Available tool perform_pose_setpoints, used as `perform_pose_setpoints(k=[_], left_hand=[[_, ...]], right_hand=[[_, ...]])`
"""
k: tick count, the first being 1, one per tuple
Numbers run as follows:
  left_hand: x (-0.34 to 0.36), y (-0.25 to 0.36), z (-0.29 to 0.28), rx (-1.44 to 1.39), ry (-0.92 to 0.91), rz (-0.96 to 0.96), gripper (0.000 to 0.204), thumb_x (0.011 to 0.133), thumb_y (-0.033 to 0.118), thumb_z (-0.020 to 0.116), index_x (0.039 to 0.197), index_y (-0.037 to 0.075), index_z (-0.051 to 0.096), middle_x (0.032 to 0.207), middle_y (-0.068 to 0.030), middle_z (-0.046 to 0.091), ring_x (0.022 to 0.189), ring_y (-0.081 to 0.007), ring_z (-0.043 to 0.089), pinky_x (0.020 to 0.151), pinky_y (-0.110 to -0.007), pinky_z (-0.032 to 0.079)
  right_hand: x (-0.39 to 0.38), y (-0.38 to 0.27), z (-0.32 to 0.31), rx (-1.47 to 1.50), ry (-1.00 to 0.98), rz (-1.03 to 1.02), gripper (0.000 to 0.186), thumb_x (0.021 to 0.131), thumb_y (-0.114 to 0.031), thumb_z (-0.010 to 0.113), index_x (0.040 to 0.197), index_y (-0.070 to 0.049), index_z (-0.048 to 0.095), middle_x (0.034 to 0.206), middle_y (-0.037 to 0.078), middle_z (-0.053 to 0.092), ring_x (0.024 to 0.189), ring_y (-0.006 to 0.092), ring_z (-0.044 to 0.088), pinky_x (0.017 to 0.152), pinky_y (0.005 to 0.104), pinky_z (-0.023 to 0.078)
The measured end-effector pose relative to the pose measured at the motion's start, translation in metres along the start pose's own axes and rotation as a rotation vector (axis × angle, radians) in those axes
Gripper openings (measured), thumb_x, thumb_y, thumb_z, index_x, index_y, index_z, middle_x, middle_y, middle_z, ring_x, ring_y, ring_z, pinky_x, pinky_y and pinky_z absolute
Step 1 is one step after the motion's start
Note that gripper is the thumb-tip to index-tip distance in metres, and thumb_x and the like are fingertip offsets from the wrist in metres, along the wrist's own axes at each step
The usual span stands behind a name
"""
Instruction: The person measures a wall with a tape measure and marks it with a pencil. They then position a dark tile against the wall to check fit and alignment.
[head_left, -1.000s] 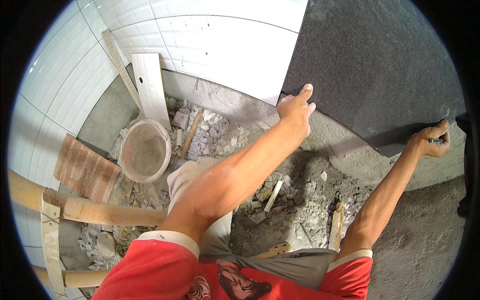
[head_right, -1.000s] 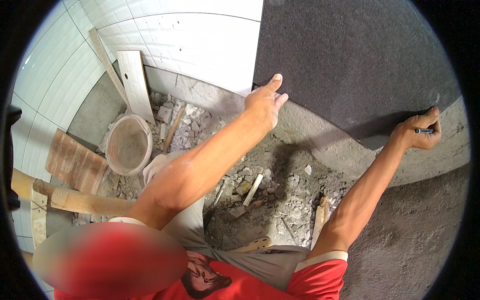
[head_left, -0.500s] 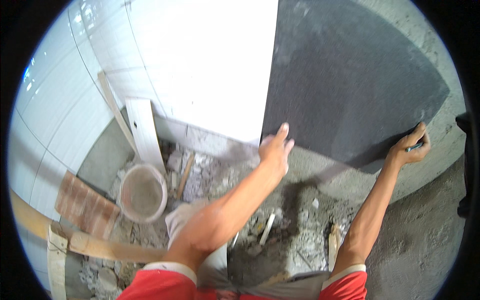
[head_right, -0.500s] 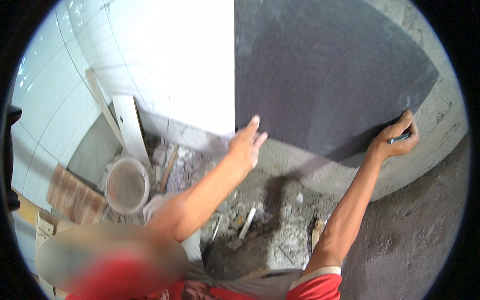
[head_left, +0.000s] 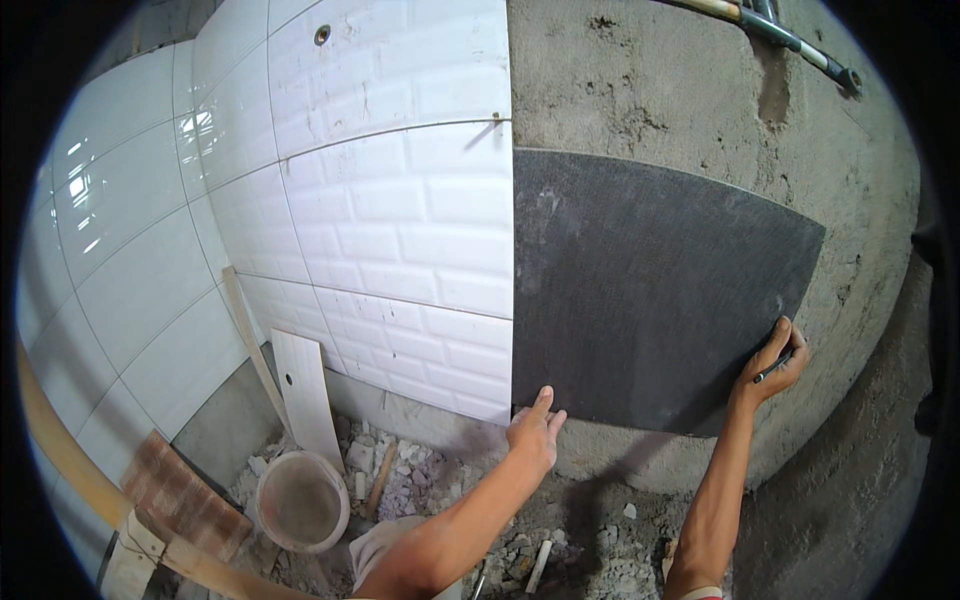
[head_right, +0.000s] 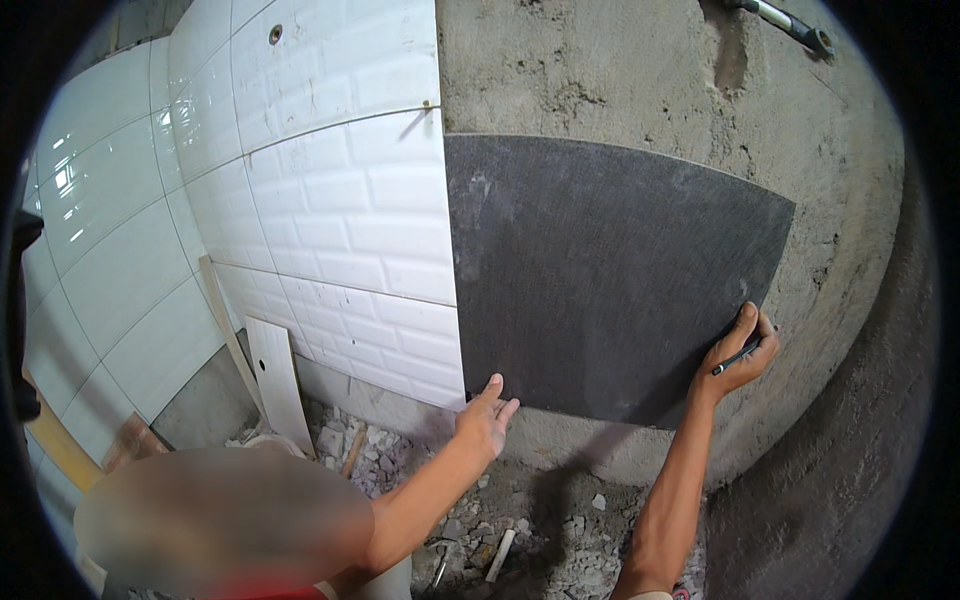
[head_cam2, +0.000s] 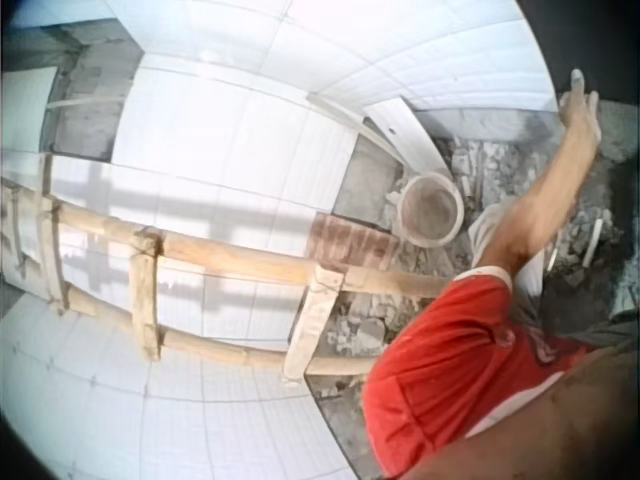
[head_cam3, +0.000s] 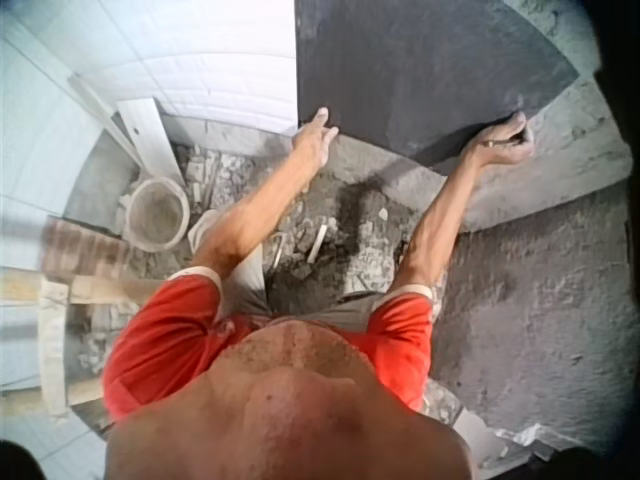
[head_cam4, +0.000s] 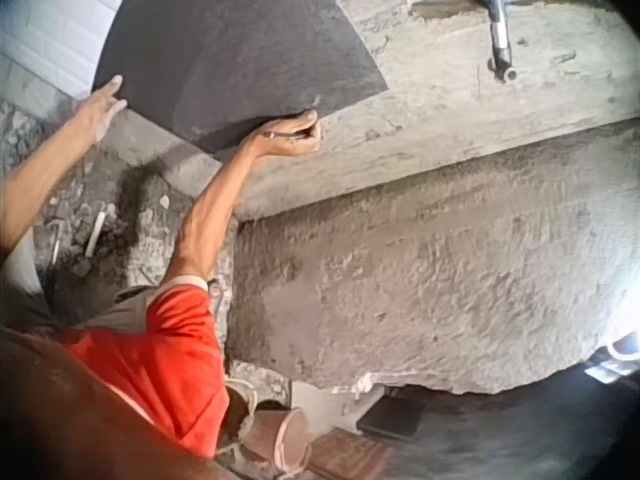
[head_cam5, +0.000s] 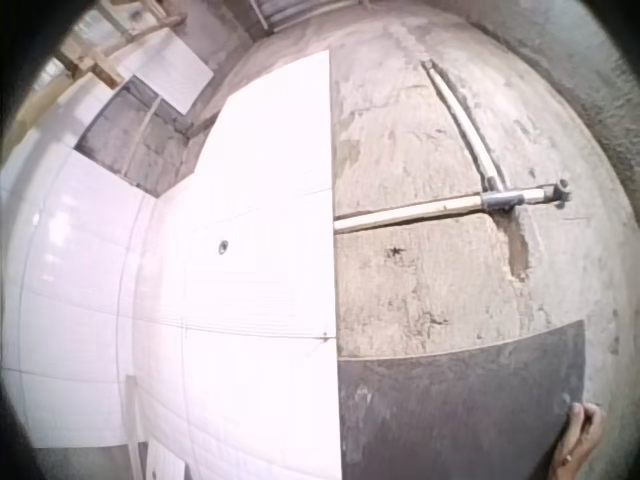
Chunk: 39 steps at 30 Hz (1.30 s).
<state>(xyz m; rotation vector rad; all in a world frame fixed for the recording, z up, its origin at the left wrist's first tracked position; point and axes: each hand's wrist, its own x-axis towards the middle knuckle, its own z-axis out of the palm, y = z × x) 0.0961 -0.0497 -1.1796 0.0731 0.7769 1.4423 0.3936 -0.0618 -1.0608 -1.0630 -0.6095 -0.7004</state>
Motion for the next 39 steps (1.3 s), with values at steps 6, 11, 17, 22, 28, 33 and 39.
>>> perform_pose_setpoints(k=[6, 11, 17, 22, 28, 33, 39], left_hand=[[0.005, -0.001, 0.000, -0.008, 0.055, -0.008, 0.057, 0.088, 0.011, 0.083, 0.128, -0.013, 0.050, 0.132, -0.0219, 0.053, 0.120, -0.0336, 0.055, 0.108, -0.045, 0.057], [0.007, -0.002, 0.000, -0.001, 0.085, -0.017, 0.053, 0.088, 0.012, 0.083, 0.124, -0.012, 0.052, 0.120, -0.0184, 0.055, 0.108, -0.0293, 0.059, 0.107, -0.045, 0.058], [0.004, -0.001, 0.000, 0.019, 0.044, 0.001, 0.063, 0.088, 0.012, 0.083, 0.131, -0.014, 0.044, 0.122, -0.0217, 0.054, 0.111, -0.0298, 0.059, 0.109, -0.044, 0.057], [0.003, -0.002, -0.001, -0.010, 0.017, 0.000, 0.071, 0.088, 0.011, 0.083, 0.137, -0.015, 0.038, 0.132, -0.0245, 0.053, 0.124, -0.0336, 0.055, 0.110, -0.044, 0.056], [0.004, -0.001, -0.002, -0.028, -0.023, -0.008, 0.091, 0.088, 0.006, 0.082, 0.149, -0.017, 0.018, 0.134, -0.0214, 0.052, 0.130, -0.0349, 0.052, 0.115, -0.049, 0.049], [0.002, 0.000, 0.001, -0.015, 0.029, -0.001, 0.057, 0.088, 0.009, 0.082, 0.128, -0.014, 0.048, 0.134, -0.0221, 0.053, 0.120, -0.0325, 0.056, 0.108, -0.045, 0.057], [0.003, 0.000, 0.000, 0.003, 0.027, -0.004, 0.051, 0.090, 0.011, 0.081, 0.124, -0.013, 0.052, 0.134, -0.0233, 0.051, 0.117, -0.0320, 0.057, 0.107, -0.043, 0.058]], right_hand=[[-0.001, 0.003, 0.000, 0.004, -0.001, 0.023, 0.039, 0.102, -0.040, 0.067, 0.106, -0.001, 0.069, 0.105, 0.011, 0.063, 0.103, 0.0250, 0.060, 0.106, 0.0435, 0.044], [-0.001, 0.003, 0.001, 0.047, 0.005, 0.013, 0.039, 0.102, -0.040, 0.068, 0.105, -0.002, 0.068, 0.105, 0.011, 0.064, 0.104, 0.0251, 0.060, 0.108, 0.0441, 0.042], [-0.001, -0.006, -0.001, 0.040, -0.007, 0.078, 0.040, 0.101, -0.041, 0.069, 0.105, -0.001, 0.068, 0.104, 0.010, 0.063, 0.100, 0.0233, 0.060, 0.095, 0.0393, 0.047], [-0.002, -0.006, -0.001, 0.051, -0.013, 0.066, 0.043, 0.100, -0.044, 0.069, 0.106, -0.001, 0.068, 0.104, 0.009, 0.063, 0.099, 0.0230, 0.060, 0.092, 0.0390, 0.048], [0.000, 0.002, -0.001, 0.021, -0.017, 0.010, 0.043, 0.101, -0.044, 0.068, 0.108, -0.001, 0.069, 0.106, 0.010, 0.063, 0.101, 0.0242, 0.060, 0.095, 0.0401, 0.047], [0.000, 0.004, -0.001, 0.030, -0.018, 0.043, 0.047, 0.100, -0.048, 0.068, 0.109, -0.002, 0.070, 0.109, 0.011, 0.066, 0.105, 0.0252, 0.061, 0.098, 0.0410, 0.047], [0.000, 0.004, 0.000, 0.008, -0.009, 0.017, 0.044, 0.101, -0.045, 0.068, 0.109, -0.002, 0.071, 0.109, 0.011, 0.066, 0.105, 0.0249, 0.061, 0.097, 0.0413, 0.047]])
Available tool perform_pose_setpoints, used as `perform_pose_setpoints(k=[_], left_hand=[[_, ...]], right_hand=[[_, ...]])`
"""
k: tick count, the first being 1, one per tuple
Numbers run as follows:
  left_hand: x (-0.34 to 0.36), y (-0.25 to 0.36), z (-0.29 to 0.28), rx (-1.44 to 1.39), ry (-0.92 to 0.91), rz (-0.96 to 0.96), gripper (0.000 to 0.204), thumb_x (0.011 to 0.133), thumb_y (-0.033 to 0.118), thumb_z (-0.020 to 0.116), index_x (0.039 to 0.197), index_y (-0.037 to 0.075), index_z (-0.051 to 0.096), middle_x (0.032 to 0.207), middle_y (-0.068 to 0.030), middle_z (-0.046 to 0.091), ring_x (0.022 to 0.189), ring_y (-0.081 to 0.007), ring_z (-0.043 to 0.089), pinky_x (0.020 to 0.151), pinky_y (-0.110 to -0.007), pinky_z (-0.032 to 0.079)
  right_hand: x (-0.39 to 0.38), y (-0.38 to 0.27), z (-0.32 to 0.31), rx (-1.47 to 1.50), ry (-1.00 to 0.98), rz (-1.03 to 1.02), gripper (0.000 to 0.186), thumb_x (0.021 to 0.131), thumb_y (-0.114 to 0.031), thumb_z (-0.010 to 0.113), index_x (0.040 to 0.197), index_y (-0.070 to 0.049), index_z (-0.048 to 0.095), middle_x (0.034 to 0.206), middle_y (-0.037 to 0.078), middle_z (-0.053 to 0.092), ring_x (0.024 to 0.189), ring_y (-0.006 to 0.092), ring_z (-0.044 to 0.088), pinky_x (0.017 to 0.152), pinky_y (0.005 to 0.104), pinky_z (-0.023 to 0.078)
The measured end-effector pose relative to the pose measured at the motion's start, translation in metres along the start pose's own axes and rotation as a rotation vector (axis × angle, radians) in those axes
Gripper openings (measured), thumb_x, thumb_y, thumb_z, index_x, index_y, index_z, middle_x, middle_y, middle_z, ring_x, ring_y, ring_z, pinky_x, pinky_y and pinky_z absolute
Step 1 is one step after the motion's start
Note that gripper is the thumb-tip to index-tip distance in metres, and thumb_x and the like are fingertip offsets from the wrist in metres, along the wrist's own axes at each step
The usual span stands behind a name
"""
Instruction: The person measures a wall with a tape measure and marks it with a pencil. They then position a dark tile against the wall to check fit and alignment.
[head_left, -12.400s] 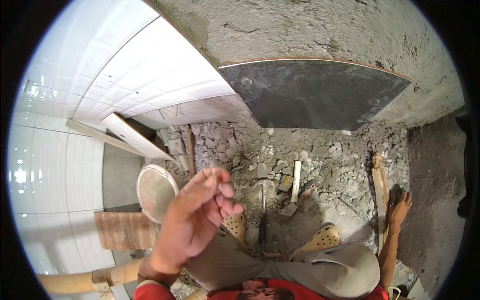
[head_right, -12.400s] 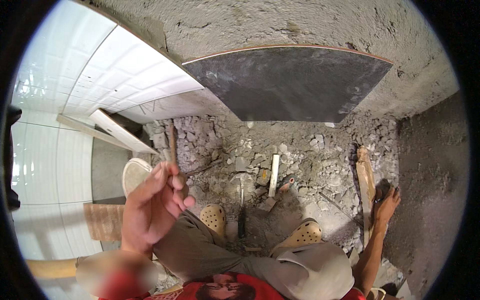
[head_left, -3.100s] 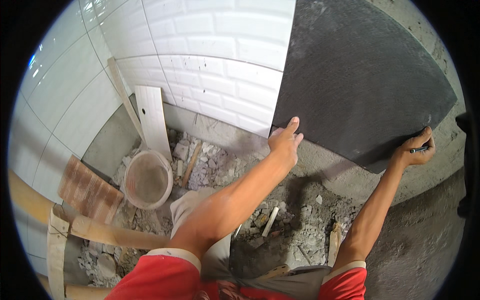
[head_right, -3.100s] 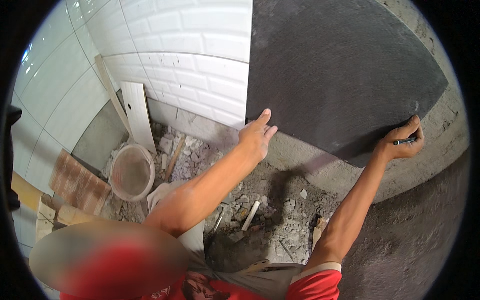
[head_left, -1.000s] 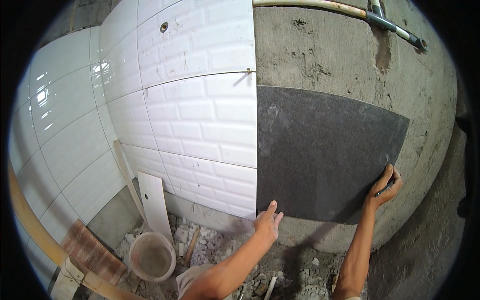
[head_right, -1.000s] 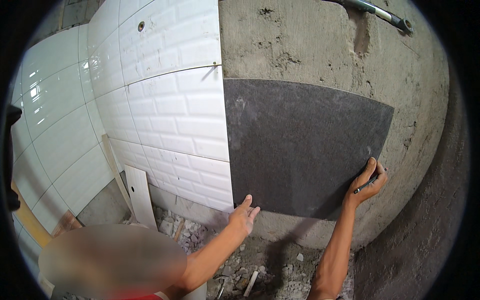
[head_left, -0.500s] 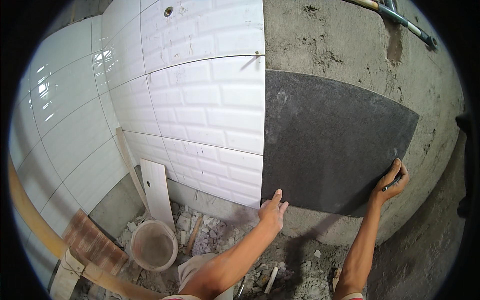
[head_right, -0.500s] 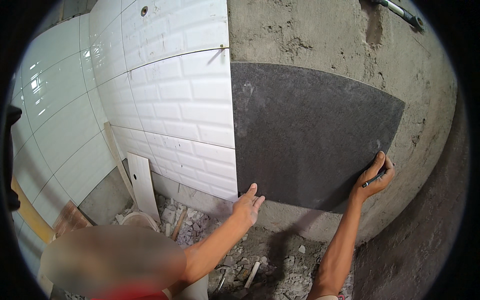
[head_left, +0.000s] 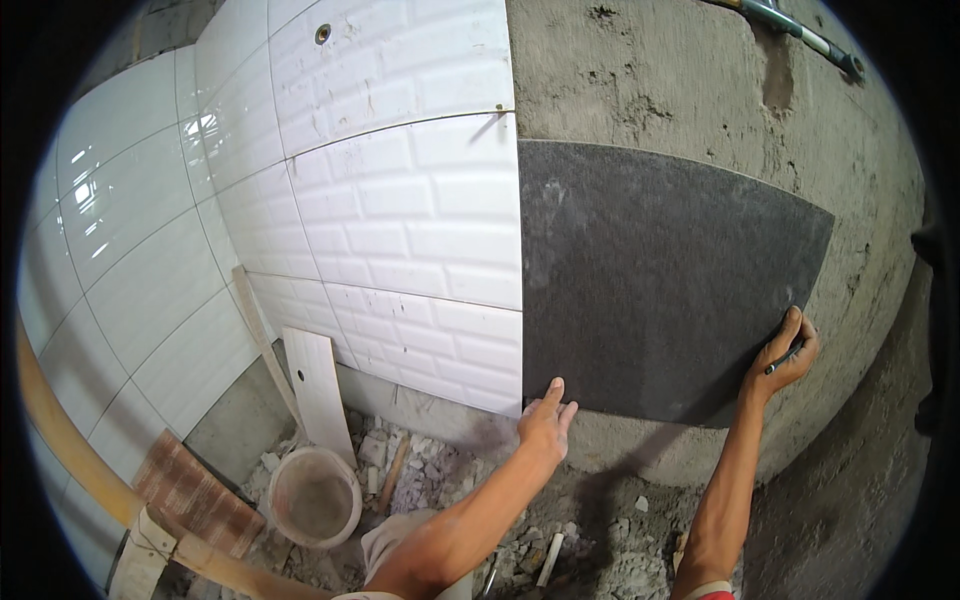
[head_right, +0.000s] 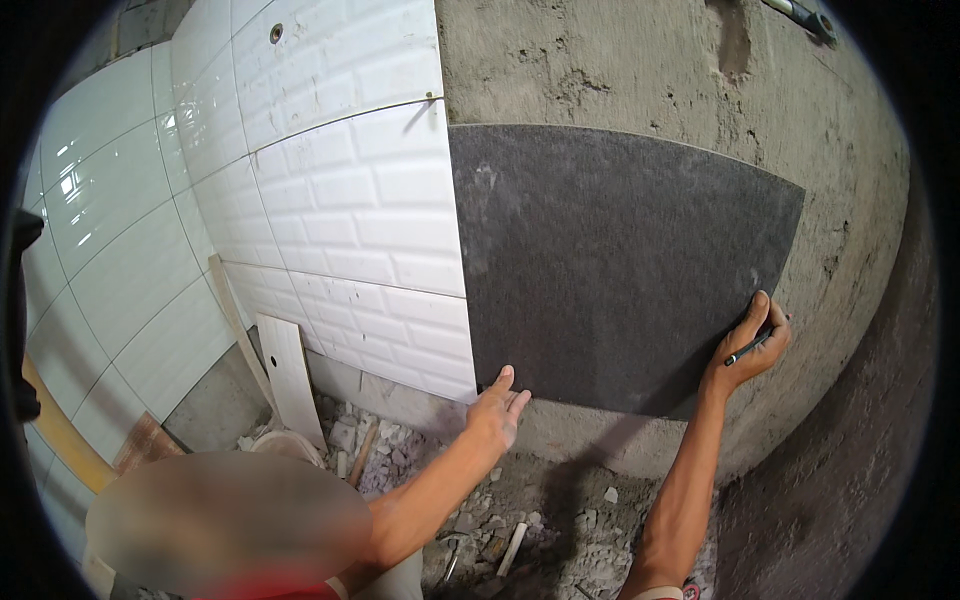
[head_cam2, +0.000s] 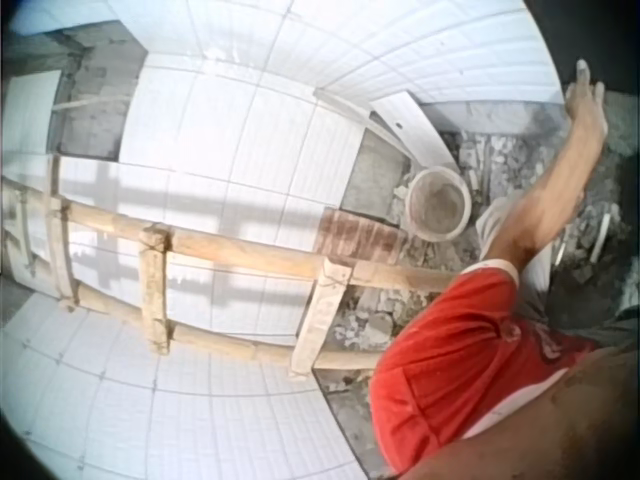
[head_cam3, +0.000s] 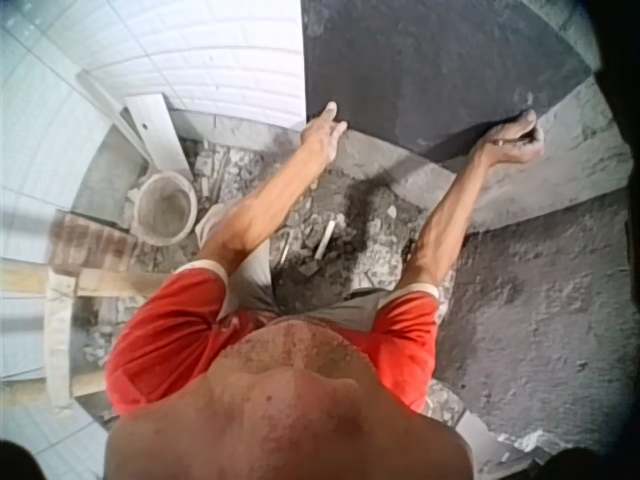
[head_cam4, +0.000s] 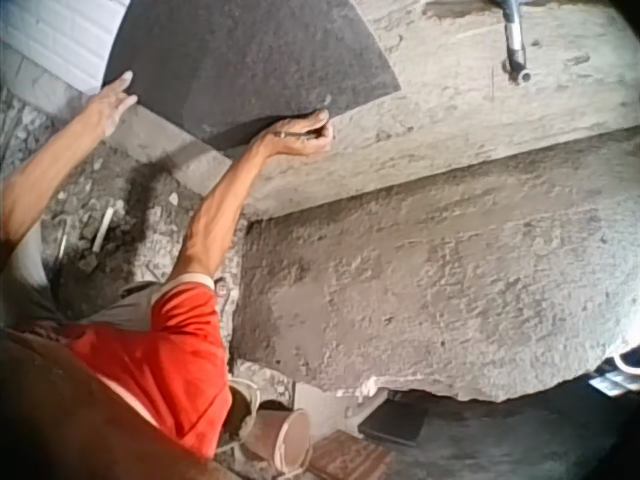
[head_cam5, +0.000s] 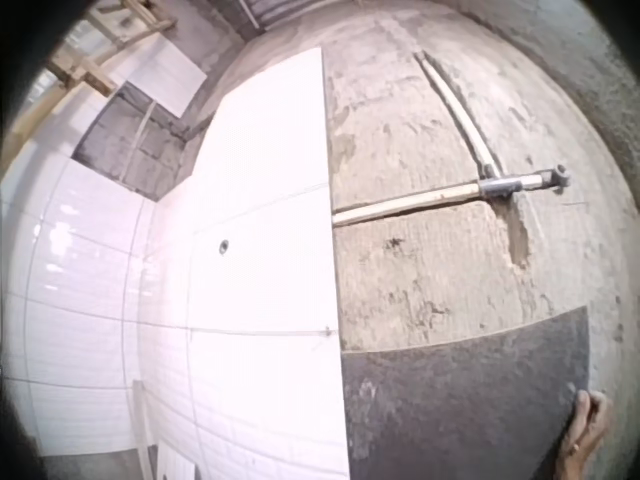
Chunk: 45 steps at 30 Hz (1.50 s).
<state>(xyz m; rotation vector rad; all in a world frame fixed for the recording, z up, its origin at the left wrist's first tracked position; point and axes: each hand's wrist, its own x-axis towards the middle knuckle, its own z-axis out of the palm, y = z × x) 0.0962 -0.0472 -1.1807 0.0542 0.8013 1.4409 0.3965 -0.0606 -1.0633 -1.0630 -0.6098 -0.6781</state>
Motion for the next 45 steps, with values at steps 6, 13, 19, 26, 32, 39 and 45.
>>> perform_pose_setpoints(k=[6, 13, 19, 26, 32, 39, 45], left_hand=[[0.000, 0.000, 0.000, 0.020, -0.015, 0.014, 0.057, 0.089, 0.014, 0.082, 0.127, -0.014, 0.050, 0.134, -0.0250, 0.050, 0.118, -0.0328, 0.057, 0.108, -0.042, 0.057], [0.007, -0.004, -0.003, 0.032, -0.011, 0.011, 0.059, 0.089, 0.016, 0.082, 0.128, -0.014, 0.050, 0.134, -0.0265, 0.049, 0.123, -0.0344, 0.056, 0.109, -0.041, 0.056], [0.014, -0.003, -0.007, 0.043, -0.029, -0.042, 0.099, 0.086, 0.015, 0.086, 0.153, -0.013, 0.019, 0.140, -0.0236, 0.049, 0.131, -0.0384, 0.052, 0.114, -0.048, 0.050], [-0.023, -0.028, -0.023, 0.287, -0.408, 0.006, 0.095, 0.099, 0.034, 0.071, 0.153, -0.019, 0.014, 0.158, -0.0379, 0.024, 0.147, -0.0424, 0.035, 0.126, -0.043, 0.034], [-0.045, -0.081, -0.039, 0.351, -0.406, -0.246, 0.078, 0.099, 0.025, 0.072, 0.145, -0.019, 0.026, 0.154, -0.0298, 0.036, 0.144, -0.0411, 0.041, 0.124, -0.046, 0.038], [-0.038, -0.171, -0.101, 0.425, -0.250, -0.472, 0.067, 0.096, 0.019, 0.074, 0.144, -0.011, 0.039, 0.149, -0.0280, 0.043, 0.141, -0.0368, 0.045, 0.125, -0.047, 0.037], [0.001, -0.227, -0.158, 0.364, -0.207, -0.491, 0.041, 0.102, 0.016, 0.067, 0.131, -0.007, 0.050, 0.143, -0.0225, 0.051, 0.138, -0.0337, 0.049, 0.123, -0.045, 0.039]], right_hand=[[0.000, 0.001, 0.001, 0.024, 0.002, 0.008, 0.042, 0.100, -0.043, 0.069, 0.107, -0.002, 0.070, 0.106, 0.011, 0.065, 0.103, 0.0251, 0.060, 0.096, 0.0418, 0.047], [0.001, -0.001, 0.000, 0.020, -0.002, 0.017, 0.043, 0.100, -0.044, 0.069, 0.107, -0.001, 0.070, 0.106, 0.012, 0.065, 0.104, 0.0258, 0.060, 0.096, 0.0422, 0.047], [0.002, -0.009, -0.002, 0.028, 0.025, -0.042, 0.037, 0.099, -0.037, 0.071, 0.106, -0.001, 0.070, 0.105, 0.014, 0.068, 0.099, 0.0258, 0.063, 0.094, 0.0418, 0.049], [0.049, 0.021, -0.054, 0.112, 0.054, -0.055, 0.040, 0.101, -0.039, 0.064, 0.097, 0.001, 0.063, 0.088, 0.005, 0.059, 0.083, 0.0157, 0.055, 0.080, 0.0336, 0.047], [0.071, 0.049, -0.149, 0.150, -0.010, 0.085, 0.044, 0.103, -0.043, 0.058, 0.089, -0.001, 0.057, 0.085, 0.002, 0.054, 0.080, 0.0127, 0.049, 0.076, 0.0310, 0.044], [0.039, 0.107, -0.226, 0.052, 0.028, 0.086, 0.046, 0.107, -0.043, 0.050, 0.077, -0.008, 0.047, 0.074, -0.003, 0.043, 0.073, 0.0100, 0.039, 0.068, 0.0319, 0.037], [-0.001, 0.160, -0.250, -0.094, 0.034, 0.080, 0.050, 0.110, -0.042, 0.045, 0.081, -0.002, 0.052, 0.076, 0.000, 0.049, 0.074, 0.0129, 0.044, 0.068, 0.0322, 0.039]])
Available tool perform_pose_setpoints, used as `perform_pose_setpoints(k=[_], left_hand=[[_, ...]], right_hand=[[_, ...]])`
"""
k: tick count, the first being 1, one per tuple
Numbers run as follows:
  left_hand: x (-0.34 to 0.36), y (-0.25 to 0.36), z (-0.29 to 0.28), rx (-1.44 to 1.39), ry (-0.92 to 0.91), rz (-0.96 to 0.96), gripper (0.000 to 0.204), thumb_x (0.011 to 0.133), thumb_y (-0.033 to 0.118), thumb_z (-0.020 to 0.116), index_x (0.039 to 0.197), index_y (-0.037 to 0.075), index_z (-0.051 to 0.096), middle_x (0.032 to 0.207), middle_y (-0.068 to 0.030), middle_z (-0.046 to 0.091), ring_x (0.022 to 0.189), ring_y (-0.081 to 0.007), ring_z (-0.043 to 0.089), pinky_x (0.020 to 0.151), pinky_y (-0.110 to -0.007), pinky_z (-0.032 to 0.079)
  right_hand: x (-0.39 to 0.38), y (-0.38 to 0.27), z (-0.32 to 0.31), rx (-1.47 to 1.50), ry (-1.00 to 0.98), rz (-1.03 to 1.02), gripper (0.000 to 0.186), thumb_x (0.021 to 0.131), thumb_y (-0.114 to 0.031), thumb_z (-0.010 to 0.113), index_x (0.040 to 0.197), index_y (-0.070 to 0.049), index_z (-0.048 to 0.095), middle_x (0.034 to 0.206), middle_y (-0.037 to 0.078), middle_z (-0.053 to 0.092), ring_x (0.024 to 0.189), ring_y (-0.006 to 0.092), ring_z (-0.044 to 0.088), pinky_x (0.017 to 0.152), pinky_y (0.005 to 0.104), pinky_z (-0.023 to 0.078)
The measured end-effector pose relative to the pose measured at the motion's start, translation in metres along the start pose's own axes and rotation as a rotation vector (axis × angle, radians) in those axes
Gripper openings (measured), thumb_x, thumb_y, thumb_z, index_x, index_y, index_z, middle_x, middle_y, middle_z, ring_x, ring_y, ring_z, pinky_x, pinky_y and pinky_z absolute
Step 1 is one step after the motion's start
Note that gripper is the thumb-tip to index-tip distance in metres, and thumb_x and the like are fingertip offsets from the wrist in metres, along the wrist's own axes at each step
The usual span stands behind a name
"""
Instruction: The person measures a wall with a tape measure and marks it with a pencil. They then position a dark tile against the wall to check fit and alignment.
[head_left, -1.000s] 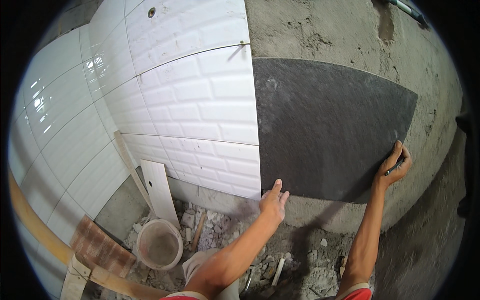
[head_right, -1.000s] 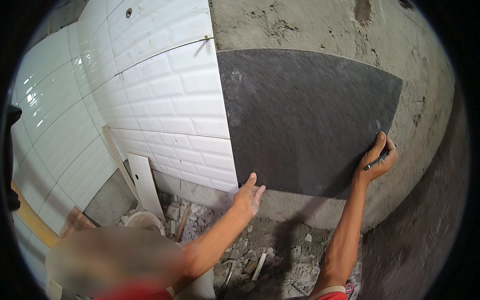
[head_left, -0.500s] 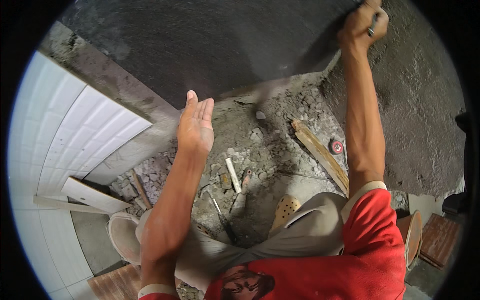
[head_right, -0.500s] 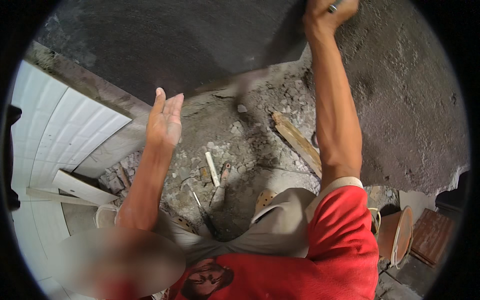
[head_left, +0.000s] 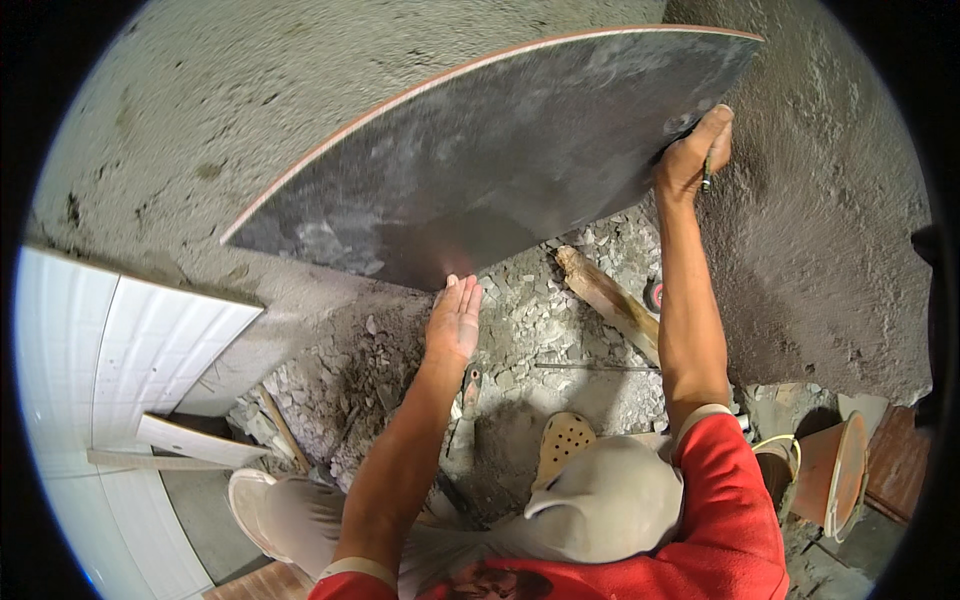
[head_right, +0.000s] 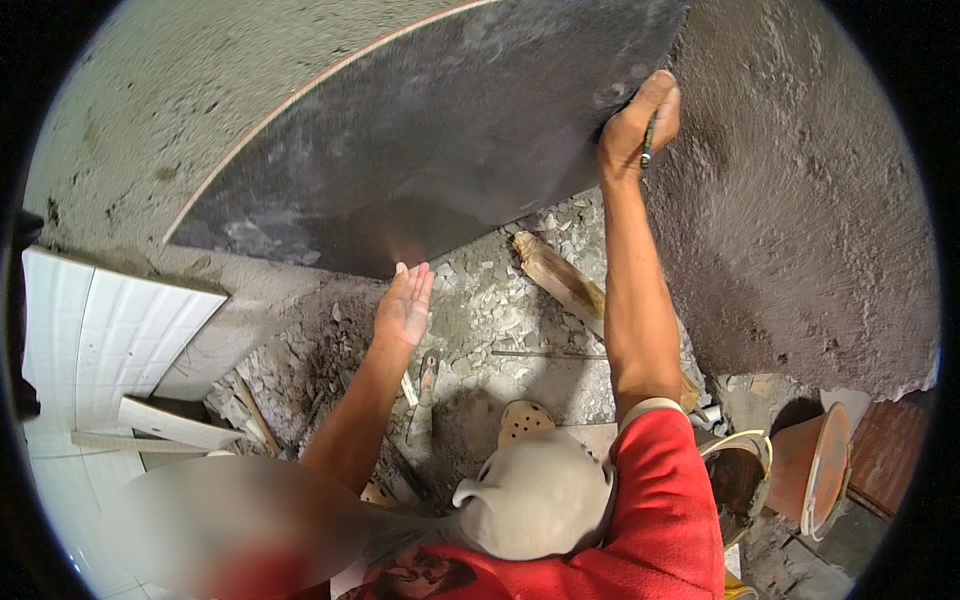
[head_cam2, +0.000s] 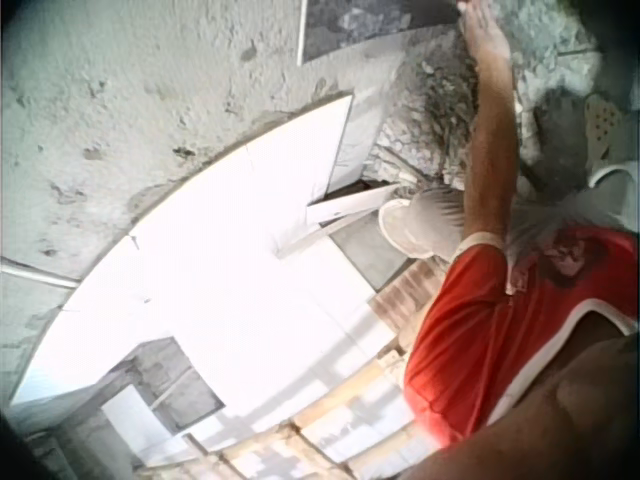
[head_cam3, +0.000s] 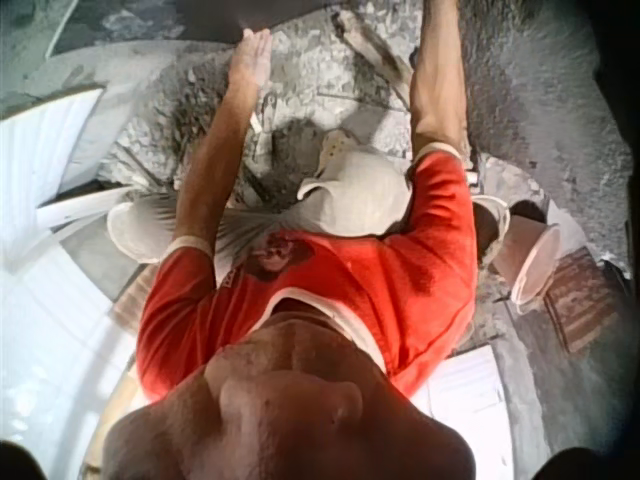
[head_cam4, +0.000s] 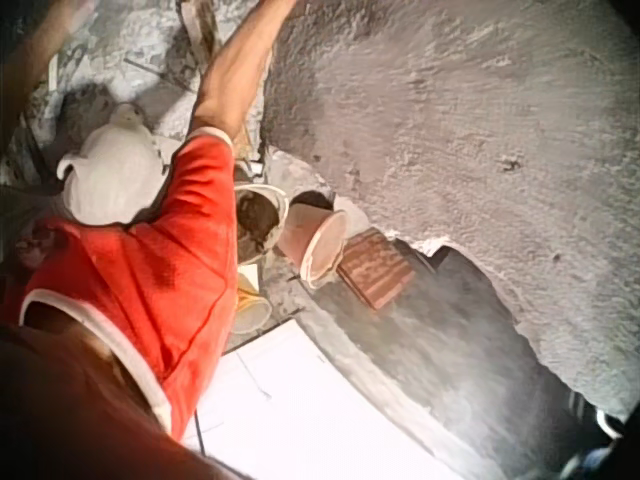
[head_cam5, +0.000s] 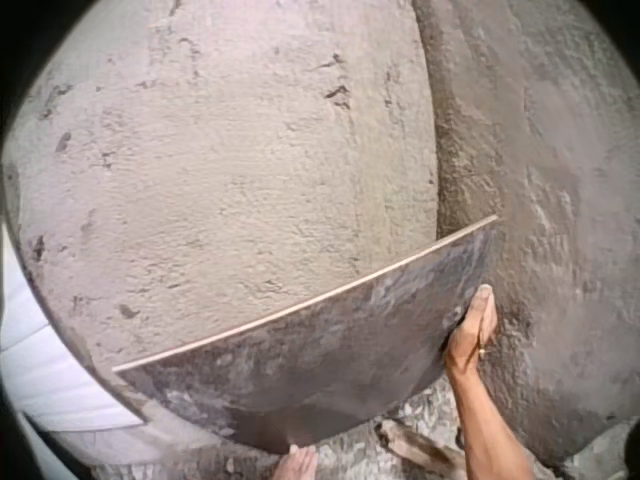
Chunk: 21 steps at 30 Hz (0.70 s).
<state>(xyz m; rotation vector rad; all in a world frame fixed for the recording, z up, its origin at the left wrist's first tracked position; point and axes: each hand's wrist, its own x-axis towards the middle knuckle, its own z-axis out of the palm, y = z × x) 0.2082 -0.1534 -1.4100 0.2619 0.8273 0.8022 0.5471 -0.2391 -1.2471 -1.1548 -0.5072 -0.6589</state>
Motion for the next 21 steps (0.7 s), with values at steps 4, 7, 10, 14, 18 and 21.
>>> perform_pose_setpoints(k=[4, 7, 10, 14, 18, 21], left_hand=[[0.025, -0.018, -0.023, -0.020, -0.024, -0.016, 0.041, 0.104, 0.014, 0.063, 0.134, -0.009, 0.048, 0.147, -0.0232, 0.049, 0.140, -0.0337, 0.048, 0.125, -0.043, 0.037], [0.037, -0.027, -0.031, 0.026, -0.039, -0.002, 0.054, 0.104, 0.014, 0.062, 0.145, -0.011, 0.038, 0.156, -0.0276, 0.038, 0.147, -0.0360, 0.039, 0.128, -0.045, 0.033], [0.044, -0.033, -0.032, 0.077, -0.014, 0.005, 0.054, 0.106, 0.013, 0.058, 0.149, -0.011, 0.035, 0.156, -0.0272, 0.039, 0.147, -0.0359, 0.039, 0.127, -0.044, 0.035], [0.053, -0.036, -0.035, 0.023, 0.056, -0.037, 0.055, 0.107, 0.013, 0.057, 0.150, -0.011, 0.032, 0.156, -0.0278, 0.039, 0.146, -0.0354, 0.041, 0.127, -0.043, 0.034], [0.060, -0.041, -0.043, 0.031, 0.034, -0.065, 0.057, 0.107, 0.014, 0.056, 0.150, -0.012, 0.030, 0.156, -0.0286, 0.039, 0.146, -0.0346, 0.041, 0.127, -0.041, 0.034], [0.061, -0.043, -0.045, 0.081, 0.008, -0.041, 0.056, 0.107, 0.015, 0.057, 0.149, -0.013, 0.031, 0.155, -0.0290, 0.039, 0.146, -0.0339, 0.041, 0.127, -0.040, 0.034]], right_hand=[[-0.022, 0.038, -0.005, 0.031, 0.032, 0.069, 0.047, 0.110, -0.038, 0.046, 0.084, -0.001, 0.056, 0.076, 0.003, 0.052, 0.074, 0.0147, 0.047, 0.068, 0.0345, 0.041], [-0.034, 0.060, -0.006, -0.002, 0.039, 0.041, 0.045, 0.110, -0.036, 0.047, 0.086, 0.000, 0.057, 0.076, 0.006, 0.054, 0.074, 0.0161, 0.048, 0.067, 0.0348, 0.041], [-0.044, 0.073, -0.010, -0.050, -0.003, 0.075, 0.046, 0.109, -0.038, 0.049, 0.084, 0.001, 0.055, 0.074, 0.005, 0.049, 0.072, 0.0160, 0.045, 0.068, 0.0338, 0.040], [-0.051, 0.082, -0.010, -0.078, -0.027, 0.082, 0.042, 0.109, -0.035, 0.050, 0.085, 0.000, 0.054, 0.077, 0.001, 0.046, 0.076, 0.0122, 0.042, 0.070, 0.0304, 0.039], [-0.056, 0.086, -0.013, -0.127, -0.042, 0.105, 0.038, 0.109, -0.031, 0.050, 0.087, 0.000, 0.055, 0.079, 0.001, 0.048, 0.078, 0.0120, 0.043, 0.072, 0.0298, 0.039], [-0.059, 0.087, -0.015, -0.161, -0.069, 0.104, 0.038, 0.108, -0.031, 0.051, 0.089, 0.001, 0.057, 0.079, 0.002, 0.051, 0.078, 0.0130, 0.045, 0.073, 0.0310, 0.040]])
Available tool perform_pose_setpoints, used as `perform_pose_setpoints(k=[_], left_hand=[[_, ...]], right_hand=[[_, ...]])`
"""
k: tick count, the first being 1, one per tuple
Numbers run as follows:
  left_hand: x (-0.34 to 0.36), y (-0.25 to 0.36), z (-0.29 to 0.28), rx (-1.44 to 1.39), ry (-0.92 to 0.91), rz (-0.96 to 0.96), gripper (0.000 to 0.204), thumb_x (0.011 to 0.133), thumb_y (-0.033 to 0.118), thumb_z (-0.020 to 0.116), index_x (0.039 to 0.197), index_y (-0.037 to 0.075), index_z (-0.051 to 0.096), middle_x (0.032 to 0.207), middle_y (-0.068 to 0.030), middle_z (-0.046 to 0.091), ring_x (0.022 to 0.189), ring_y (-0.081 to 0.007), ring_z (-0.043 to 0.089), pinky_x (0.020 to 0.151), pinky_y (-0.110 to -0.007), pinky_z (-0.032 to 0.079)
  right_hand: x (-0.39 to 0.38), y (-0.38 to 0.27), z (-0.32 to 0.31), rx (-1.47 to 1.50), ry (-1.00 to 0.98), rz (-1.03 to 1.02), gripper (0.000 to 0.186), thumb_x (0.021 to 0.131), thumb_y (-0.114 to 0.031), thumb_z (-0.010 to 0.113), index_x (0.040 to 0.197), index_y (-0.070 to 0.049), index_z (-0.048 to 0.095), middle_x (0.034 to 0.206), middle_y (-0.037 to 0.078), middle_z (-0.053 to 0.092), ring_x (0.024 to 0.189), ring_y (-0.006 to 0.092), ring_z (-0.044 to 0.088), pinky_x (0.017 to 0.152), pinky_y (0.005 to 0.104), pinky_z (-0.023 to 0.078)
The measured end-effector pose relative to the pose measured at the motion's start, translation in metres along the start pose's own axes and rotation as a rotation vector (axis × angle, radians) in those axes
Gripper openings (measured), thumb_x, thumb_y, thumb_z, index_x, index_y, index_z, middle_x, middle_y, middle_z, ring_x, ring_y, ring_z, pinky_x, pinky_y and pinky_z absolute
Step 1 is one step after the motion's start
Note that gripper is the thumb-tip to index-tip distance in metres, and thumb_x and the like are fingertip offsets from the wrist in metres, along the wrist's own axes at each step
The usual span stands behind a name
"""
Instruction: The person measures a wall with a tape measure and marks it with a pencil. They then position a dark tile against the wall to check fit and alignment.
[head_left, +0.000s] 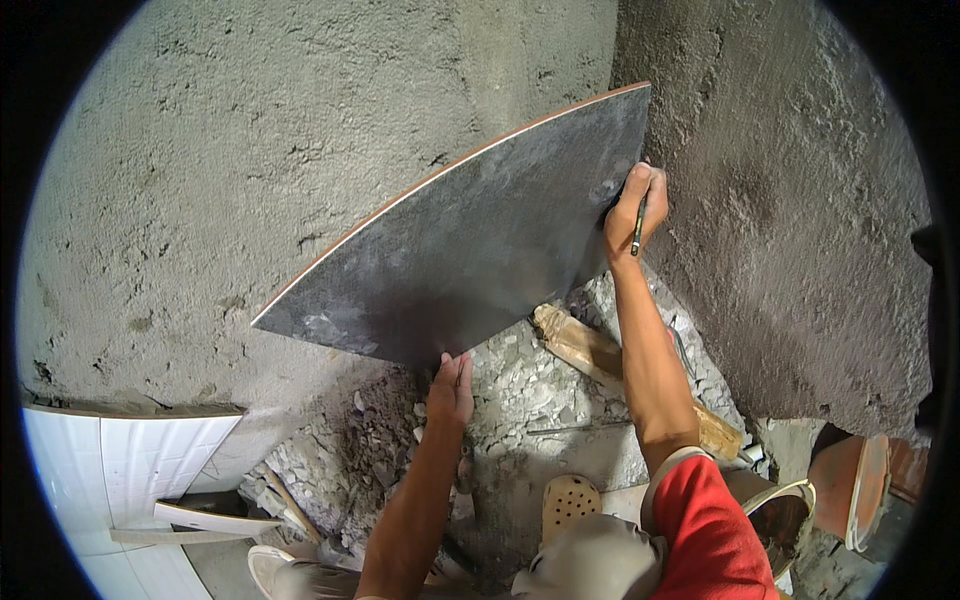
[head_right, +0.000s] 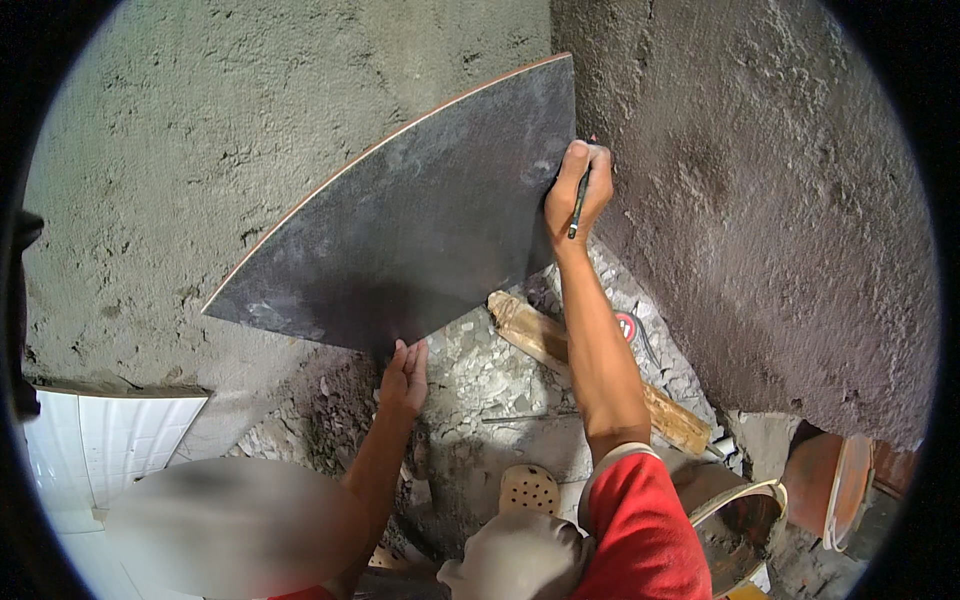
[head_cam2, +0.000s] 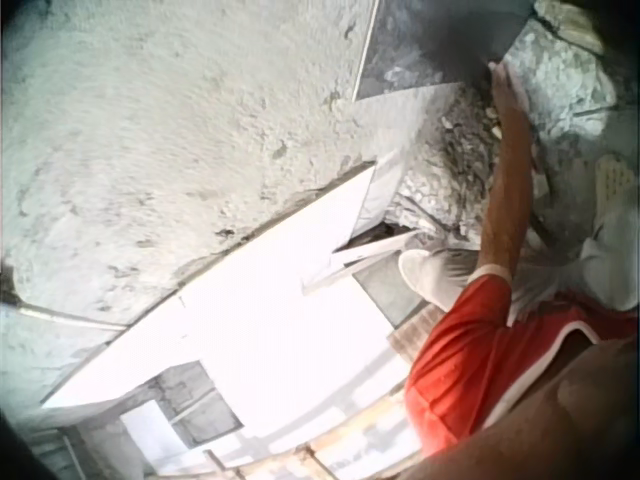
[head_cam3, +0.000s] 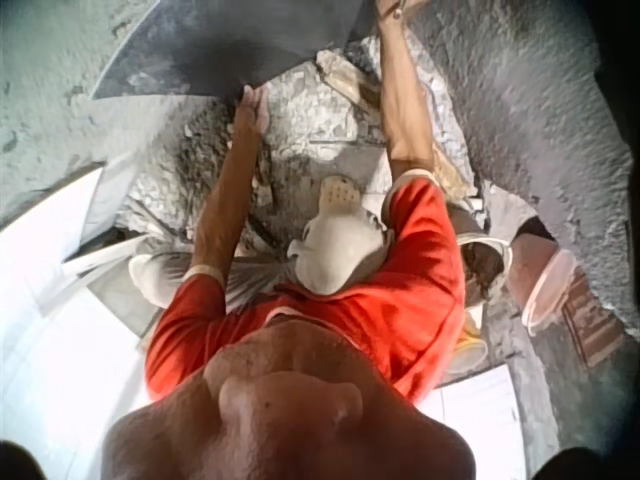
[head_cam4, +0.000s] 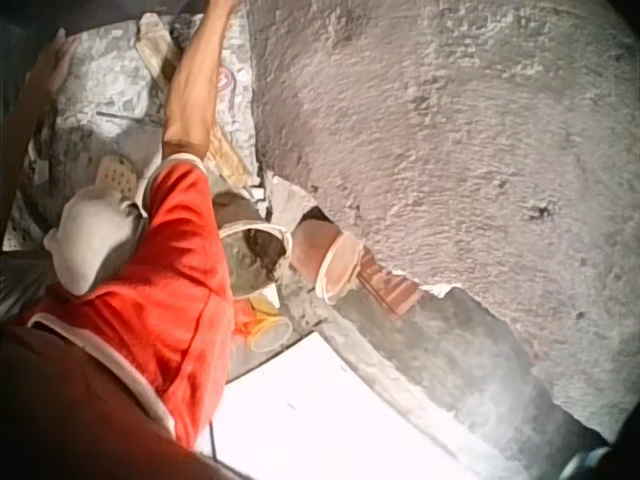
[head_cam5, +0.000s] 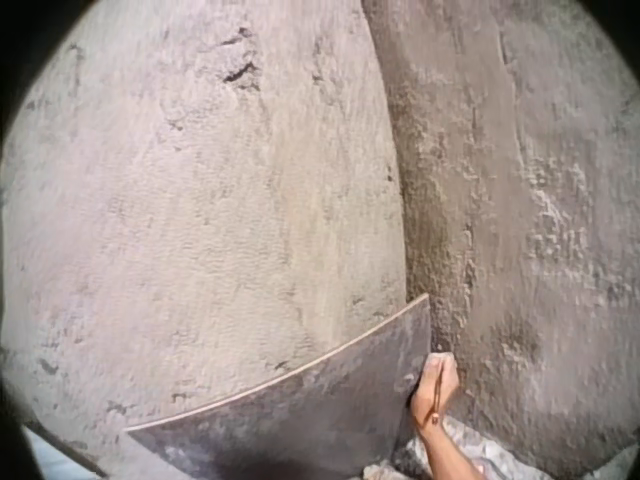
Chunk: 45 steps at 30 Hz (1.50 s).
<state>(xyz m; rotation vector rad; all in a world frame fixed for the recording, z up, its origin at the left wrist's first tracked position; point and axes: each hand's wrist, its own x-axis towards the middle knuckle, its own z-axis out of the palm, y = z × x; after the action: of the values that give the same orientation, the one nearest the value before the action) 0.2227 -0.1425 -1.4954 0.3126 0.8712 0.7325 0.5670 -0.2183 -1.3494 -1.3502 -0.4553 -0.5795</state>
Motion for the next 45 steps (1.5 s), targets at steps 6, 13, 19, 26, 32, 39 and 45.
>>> perform_pose_setpoints(k=[6, 13, 19, 26, 32, 39, 45], left_hand=[[-0.006, 0.005, 0.011, 0.024, 0.048, -0.003, 0.060, 0.106, 0.017, 0.059, 0.148, -0.015, 0.031, 0.155, -0.0298, 0.039, 0.145, -0.0344, 0.042, 0.127, -0.038, 0.036], [-0.001, 0.008, 0.016, -0.014, 0.157, -0.046, 0.066, 0.102, 0.013, 0.065, 0.148, -0.019, 0.029, 0.156, -0.0303, 0.035, 0.142, -0.0381, 0.045, 0.120, -0.040, 0.046], [0.004, 0.019, 0.025, 0.038, 0.256, -0.135, 0.050, 0.104, 0.011, 0.062, 0.142, -0.014, 0.043, 0.149, -0.0304, 0.044, 0.136, -0.0397, 0.052, 0.115, -0.042, 0.051], [0.011, 0.017, -0.003, 0.476, -0.066, -0.103, 0.050, 0.111, 0.020, 0.048, 0.148, -0.011, 0.037, 0.152, -0.0298, 0.044, 0.140, -0.0360, 0.049, 0.123, -0.037, 0.039], [0.024, 0.042, -0.043, 0.819, -0.592, 0.035, 0.059, 0.111, 0.028, 0.047, 0.146, -0.018, 0.033, 0.149, -0.0309, 0.046, 0.140, -0.0348, 0.049, 0.122, -0.040, 0.041], [-0.014, 0.035, 0.005, 0.414, -0.096, -0.123, 0.057, 0.106, 0.025, 0.059, 0.145, -0.013, 0.042, 0.144, -0.0265, 0.052, 0.134, -0.0355, 0.053, 0.117, -0.043, 0.045], [-0.031, 0.045, 0.020, 0.420, -0.133, -0.109, 0.056, 0.104, 0.027, 0.063, 0.144, -0.009, 0.047, 0.140, -0.0242, 0.056, 0.127, -0.0328, 0.059, 0.113, -0.041, 0.047]], right_hand=[[0.002, 0.003, 0.008, -0.071, 0.012, -0.009, 0.038, 0.107, -0.033, 0.055, 0.088, 0.000, 0.060, 0.077, 0.008, 0.057, 0.075, 0.0184, 0.053, 0.074, 0.0353, 0.046], [0.002, 0.020, 0.013, -0.068, -0.009, -0.053, 0.049, 0.106, -0.043, 0.054, 0.083, 0.001, 0.056, 0.071, 0.004, 0.051, 0.072, 0.0149, 0.046, 0.069, 0.0344, 0.043], [0.010, -0.004, -0.025, -0.345, -0.113, -0.318, 0.031, 0.103, -0.030, 0.061, 0.103, 0.001, 0.066, 0.092, 0.017, 0.071, 0.080, 0.0309, 0.069, 0.079, 0.0412, 0.053], [-0.038, -0.091, -0.129, -0.378, -0.499, 0.093, 0.030, 0.110, -0.022, 0.051, 0.127, 0.000, 0.059, 0.102, 0.015, 0.074, 0.073, 0.0156, 0.072, 0.066, 0.0312, 0.056], [-0.074, -0.166, -0.200, -0.471, -0.589, 0.450, 0.044, 0.101, -0.042, 0.068, 0.085, -0.001, 0.070, 0.069, 0.000, 0.061, 0.068, 0.0071, 0.052, 0.061, 0.0283, 0.042], [-0.063, -0.138, -0.288, -1.365, -0.972, 0.490, 0.049, 0.095, -0.046, 0.067, 0.094, 0.003, 0.072, 0.092, 0.029, 0.071, 0.092, 0.0500, 0.067, 0.077, 0.0524, 0.052], [-0.044, -0.075, -0.349, -1.639, -1.149, 0.583, 0.040, 0.083, -0.037, 0.077, 0.101, -0.001, 0.076, 0.099, 0.027, 0.073, 0.100, 0.0450, 0.070, 0.089, 0.0518, 0.055]])
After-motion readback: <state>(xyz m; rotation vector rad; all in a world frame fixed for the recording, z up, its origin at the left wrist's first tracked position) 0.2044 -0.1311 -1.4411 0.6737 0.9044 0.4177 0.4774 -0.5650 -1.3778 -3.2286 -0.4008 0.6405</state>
